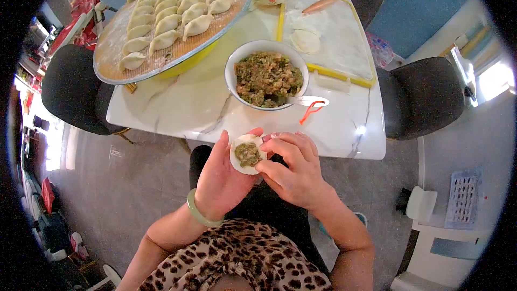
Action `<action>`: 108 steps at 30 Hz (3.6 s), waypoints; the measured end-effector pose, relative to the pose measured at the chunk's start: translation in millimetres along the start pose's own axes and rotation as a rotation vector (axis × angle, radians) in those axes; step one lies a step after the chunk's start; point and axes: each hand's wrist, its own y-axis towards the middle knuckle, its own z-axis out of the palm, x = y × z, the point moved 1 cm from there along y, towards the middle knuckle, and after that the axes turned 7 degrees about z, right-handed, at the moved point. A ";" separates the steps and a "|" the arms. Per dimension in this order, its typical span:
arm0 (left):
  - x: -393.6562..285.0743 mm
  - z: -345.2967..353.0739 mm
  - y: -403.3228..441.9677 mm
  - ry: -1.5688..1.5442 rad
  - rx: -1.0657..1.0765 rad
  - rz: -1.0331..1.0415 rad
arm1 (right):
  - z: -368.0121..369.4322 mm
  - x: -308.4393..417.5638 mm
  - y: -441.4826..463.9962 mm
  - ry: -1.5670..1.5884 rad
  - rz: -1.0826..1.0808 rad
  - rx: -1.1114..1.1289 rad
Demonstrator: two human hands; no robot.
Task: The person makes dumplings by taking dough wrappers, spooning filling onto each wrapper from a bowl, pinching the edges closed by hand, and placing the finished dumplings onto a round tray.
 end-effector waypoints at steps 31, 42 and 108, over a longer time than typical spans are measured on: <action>-28.5 -13.0 -17.6 1.141 0.519 0.104 | -14.4 17.5 28.3 0.595 0.266 0.299; -0.5 -29.7 -16.8 0.625 0.266 0.171 | -5.7 6.7 25.3 0.568 0.188 0.108; -6.5 -37.9 -26.9 0.612 -0.015 0.205 | 10.8 39.9 80.6 0.067 -0.015 0.564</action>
